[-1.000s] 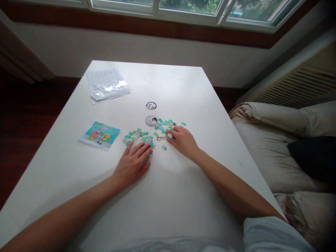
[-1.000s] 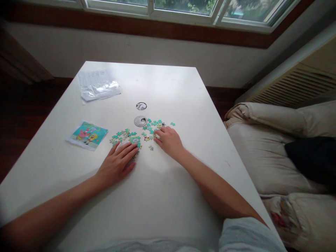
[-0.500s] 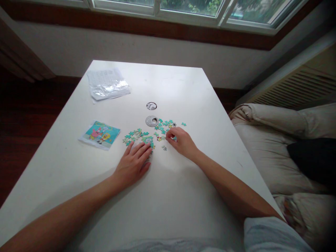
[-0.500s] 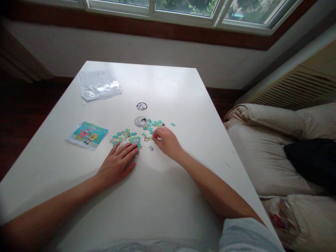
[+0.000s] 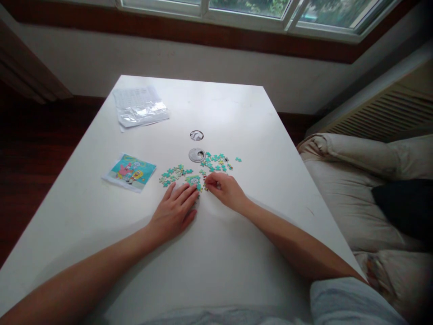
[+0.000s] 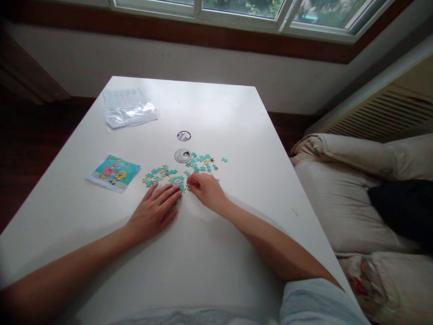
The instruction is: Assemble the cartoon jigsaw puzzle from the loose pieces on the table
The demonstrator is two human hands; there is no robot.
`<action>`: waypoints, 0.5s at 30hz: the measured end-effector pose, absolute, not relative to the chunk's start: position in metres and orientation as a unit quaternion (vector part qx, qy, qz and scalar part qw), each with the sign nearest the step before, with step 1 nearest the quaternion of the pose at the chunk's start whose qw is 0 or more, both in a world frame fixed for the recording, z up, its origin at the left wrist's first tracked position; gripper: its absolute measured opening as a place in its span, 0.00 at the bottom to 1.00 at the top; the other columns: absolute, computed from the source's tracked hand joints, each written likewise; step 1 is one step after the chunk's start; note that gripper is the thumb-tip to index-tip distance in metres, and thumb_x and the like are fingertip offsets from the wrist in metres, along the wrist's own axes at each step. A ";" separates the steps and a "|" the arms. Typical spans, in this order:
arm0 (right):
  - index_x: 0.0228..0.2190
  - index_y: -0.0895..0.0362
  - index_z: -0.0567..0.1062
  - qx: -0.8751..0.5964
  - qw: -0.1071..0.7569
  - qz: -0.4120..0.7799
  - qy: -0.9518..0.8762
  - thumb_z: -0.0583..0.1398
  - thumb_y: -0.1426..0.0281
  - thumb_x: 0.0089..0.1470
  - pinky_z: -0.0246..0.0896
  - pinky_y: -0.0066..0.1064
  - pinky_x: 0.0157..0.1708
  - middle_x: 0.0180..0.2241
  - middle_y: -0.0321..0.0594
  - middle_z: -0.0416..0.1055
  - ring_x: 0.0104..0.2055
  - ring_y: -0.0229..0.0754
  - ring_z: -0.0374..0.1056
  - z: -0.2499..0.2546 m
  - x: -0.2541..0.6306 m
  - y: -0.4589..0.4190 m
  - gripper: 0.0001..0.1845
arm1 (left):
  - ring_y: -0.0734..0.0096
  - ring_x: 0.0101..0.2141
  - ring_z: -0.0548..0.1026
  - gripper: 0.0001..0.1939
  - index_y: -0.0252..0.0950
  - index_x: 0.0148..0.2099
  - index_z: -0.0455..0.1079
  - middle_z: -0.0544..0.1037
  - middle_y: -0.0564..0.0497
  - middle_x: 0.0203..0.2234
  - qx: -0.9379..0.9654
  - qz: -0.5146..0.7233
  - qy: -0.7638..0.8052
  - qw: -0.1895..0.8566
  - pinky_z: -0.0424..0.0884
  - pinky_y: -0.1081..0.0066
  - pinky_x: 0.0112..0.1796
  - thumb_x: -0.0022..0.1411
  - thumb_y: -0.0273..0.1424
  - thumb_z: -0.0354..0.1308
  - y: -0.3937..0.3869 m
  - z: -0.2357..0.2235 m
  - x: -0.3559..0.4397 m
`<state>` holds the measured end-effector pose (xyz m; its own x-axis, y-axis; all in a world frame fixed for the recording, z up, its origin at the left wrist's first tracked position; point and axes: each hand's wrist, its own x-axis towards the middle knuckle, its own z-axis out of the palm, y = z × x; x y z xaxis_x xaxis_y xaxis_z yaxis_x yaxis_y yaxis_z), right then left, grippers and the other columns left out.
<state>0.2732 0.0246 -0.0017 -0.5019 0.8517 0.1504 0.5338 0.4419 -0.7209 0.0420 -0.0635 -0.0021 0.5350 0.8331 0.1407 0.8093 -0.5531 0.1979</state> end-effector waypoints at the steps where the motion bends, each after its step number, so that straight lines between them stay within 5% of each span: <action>1: 0.33 0.54 0.76 -0.428 0.256 0.299 -0.813 0.63 0.73 0.60 0.59 0.29 0.37 0.30 0.34 0.73 0.34 0.39 0.66 -0.002 0.272 0.024 0.03 | 0.52 0.67 0.63 0.24 0.38 0.68 0.66 0.65 0.46 0.68 0.874 0.111 0.470 0.054 0.48 0.45 0.70 0.74 0.37 0.50 -0.063 -0.002 0.042; 15: 0.31 0.54 0.74 -0.430 0.247 0.207 -0.843 0.62 0.74 0.60 0.58 0.34 0.44 0.30 0.36 0.73 0.38 0.43 0.66 -0.009 0.262 0.018 0.05 | 0.51 0.67 0.63 0.25 0.38 0.68 0.65 0.66 0.46 0.68 0.873 0.109 0.471 0.061 0.48 0.45 0.70 0.74 0.38 0.50 -0.062 -0.003 0.045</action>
